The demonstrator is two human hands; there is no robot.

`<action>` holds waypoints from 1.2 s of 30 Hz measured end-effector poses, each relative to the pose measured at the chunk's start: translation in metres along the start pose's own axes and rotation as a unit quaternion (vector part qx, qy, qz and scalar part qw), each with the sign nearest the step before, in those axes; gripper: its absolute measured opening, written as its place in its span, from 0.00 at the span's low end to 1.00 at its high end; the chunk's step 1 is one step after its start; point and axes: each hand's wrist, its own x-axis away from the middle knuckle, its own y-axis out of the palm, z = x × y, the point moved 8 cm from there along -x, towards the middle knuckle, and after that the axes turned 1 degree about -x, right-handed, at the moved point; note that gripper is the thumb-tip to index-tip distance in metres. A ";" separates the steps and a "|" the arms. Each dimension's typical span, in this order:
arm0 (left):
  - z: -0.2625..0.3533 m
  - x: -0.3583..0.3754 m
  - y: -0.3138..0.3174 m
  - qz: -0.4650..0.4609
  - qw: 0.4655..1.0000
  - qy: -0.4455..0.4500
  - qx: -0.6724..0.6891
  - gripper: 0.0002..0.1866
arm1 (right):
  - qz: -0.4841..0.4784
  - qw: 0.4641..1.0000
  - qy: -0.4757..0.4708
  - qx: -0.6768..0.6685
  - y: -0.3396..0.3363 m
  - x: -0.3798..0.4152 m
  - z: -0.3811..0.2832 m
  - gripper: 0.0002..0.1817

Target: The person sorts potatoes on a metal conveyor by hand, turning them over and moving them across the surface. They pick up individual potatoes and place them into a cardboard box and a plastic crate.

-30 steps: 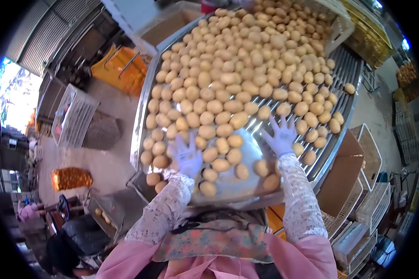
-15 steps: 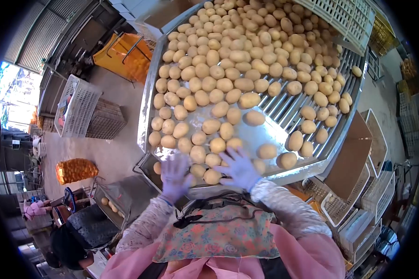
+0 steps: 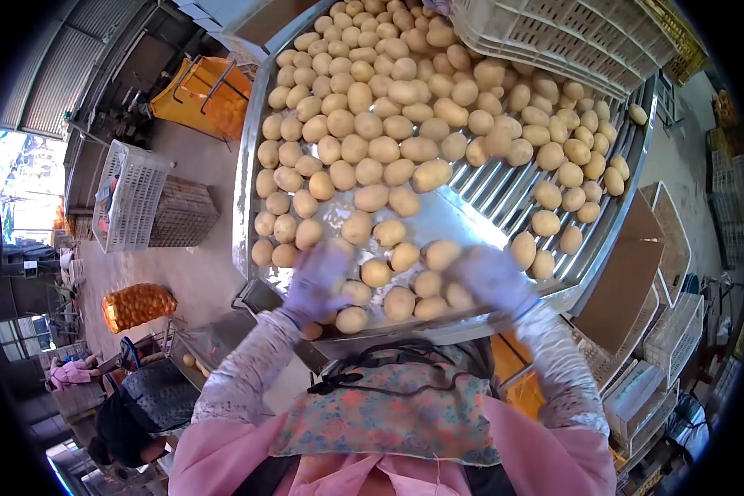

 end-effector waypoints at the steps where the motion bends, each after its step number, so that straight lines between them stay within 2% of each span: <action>1: -0.026 -0.005 0.000 0.005 0.996 -0.065 -0.060 0.40 | 0.168 0.982 0.055 0.068 -0.020 0.032 0.053 0.11; 2: -0.034 -0.015 -0.012 0.057 0.994 -0.091 -0.013 0.40 | 0.162 0.965 0.200 0.042 -0.051 0.027 0.096 0.11; 3: -0.044 -0.025 -0.025 0.112 0.986 -0.117 0.031 0.39 | 0.276 0.933 0.158 0.170 -0.078 0.032 0.111 0.19; 4: -0.044 -0.042 -0.026 0.109 0.987 -0.118 0.029 0.39 | 0.276 0.917 0.210 0.197 -0.085 0.020 0.146 0.24; 5: -0.045 -0.058 -0.022 0.104 0.975 -0.194 -0.016 0.38 | 0.274 0.898 0.261 0.224 -0.090 0.007 0.174 0.28; 6: -0.044 -0.069 -0.020 0.100 0.955 -0.272 -0.062 0.37 | 0.221 0.889 0.321 0.242 -0.083 -0.014 0.190 0.32; 7: -0.030 -0.088 -0.024 0.100 0.954 -0.274 -0.065 0.37 | 0.168 0.873 0.378 0.258 -0.074 -0.037 0.195 0.36; 8: -0.017 -0.103 -0.027 0.058 0.944 -0.316 -0.075 0.37 | 0.169 0.875 0.376 0.256 -0.065 -0.062 0.184 0.36; 9: -0.009 -0.108 -0.025 0.016 0.930 -0.358 -0.085 0.37 | 0.171 0.849 0.421 0.268 -0.056 -0.081 0.174 0.38; 10: -0.008 -0.107 -0.011 0.019 0.929 -0.359 -0.087 0.37 | 0.175 0.820 0.466 0.281 -0.054 -0.089 0.167 0.40; 12: 0.000 -0.106 0.031 0.028 0.961 -0.273 0.030 0.36 | 0.120 0.892 0.367 0.237 -0.041 -0.101 0.147 0.42; 13: 0.007 -0.099 0.030 0.032 0.962 -0.268 0.031 0.36 | 0.113 0.902 0.284 0.304 -0.023 -0.102 0.128 0.42; 14: 0.025 -0.088 0.021 0.106 0.970 -0.214 0.043 0.35 | 0.121 0.924 0.216 0.293 0.000 -0.099 0.113 0.41; 15: 0.047 -0.072 0.012 0.177 0.970 -0.159 0.057 0.33 | 0.122 0.939 0.196 0.253 0.013 -0.091 0.085 0.40; 16: 0.056 -0.054 0.009 0.180 0.970 -0.154 0.060 0.33 | 0.125 0.953 0.176 0.214 0.022 -0.082 0.056 0.38; 18: 0.081 -0.021 0.015 0.048 0.998 -0.027 0.015 0.34 | 0.095 0.980 0.174 0.022 0.039 -0.059 0.035 0.37; 19: 0.078 -0.005 0.006 0.050 0.998 -0.027 0.015 0.34 | 0.096 0.980 0.173 0.024 0.039 -0.048 0.026 0.37; 21: 0.071 0.031 0.002 -0.021 0.999 -0.009 0.042 0.38 | 0.106 0.977 0.180 0.037 0.038 -0.022 0.002 0.34; 22: 0.062 0.044 0.000 -0.025 0.999 -0.004 0.041 0.38 | 0.108 0.976 0.185 0.035 0.037 -0.015 -0.012 0.34; 24: 0.034 0.053 -0.007 0.046 0.996 -0.071 0.004 0.38 | 0.078 0.983 0.091 0.138 0.037 -0.015 -0.053 0.31; 25: 0.022 0.047 -0.018 0.079 0.988 -0.130 0.017 0.36 | 0.062 0.986 0.073 0.138 0.042 -0.021 -0.069 0.29; 27: -0.004 0.026 -0.030 0.130 0.979 -0.158 0.022 0.36 | 0.043 0.989 0.028 0.138 0.068 -0.040 -0.096 0.26; 29: -0.017 -0.014 -0.038 0.138 0.977 -0.163 -0.015 0.36 | 0.044 0.989 0.004 0.140 0.101 -0.061 -0.102 0.26; 31: -0.011 -0.037 -0.028 0.148 0.974 -0.166 -0.051 0.36 | 0.011 0.994 -0.103 0.032 0.114 -0.080 -0.116 0.23; 32: -0.002 -0.049 -0.010 0.118 0.970 -0.186 -0.102 0.36 | 0.014 0.994 -0.102 0.035 0.108 -0.085 -0.105 0.23; 33: 0.010 -0.061 0.006 0.088 0.962 -0.207 -0.152 0.36 | -0.112 0.990 -0.011 -0.088 0.117 -0.092 -0.073 0.21; 34: 0.037 -0.067 0.008 0.127 0.971 -0.192 -0.066 0.36 | -0.234 0.946 0.080 -0.208 0.126 -0.091 -0.047 0.19; 35: 0.068 -0.066 0.005 0.163 0.970 -0.177 0.020 0.35 | -0.111 0.941 0.119 -0.296 0.093 -0.090 -0.018 0.17; 36: 0.108 -0.064 -0.002 0.165 0.978 -0.113 0.054 0.35 | 0.015 0.913 0.155 -0.378 0.056 -0.088 0.008 0.15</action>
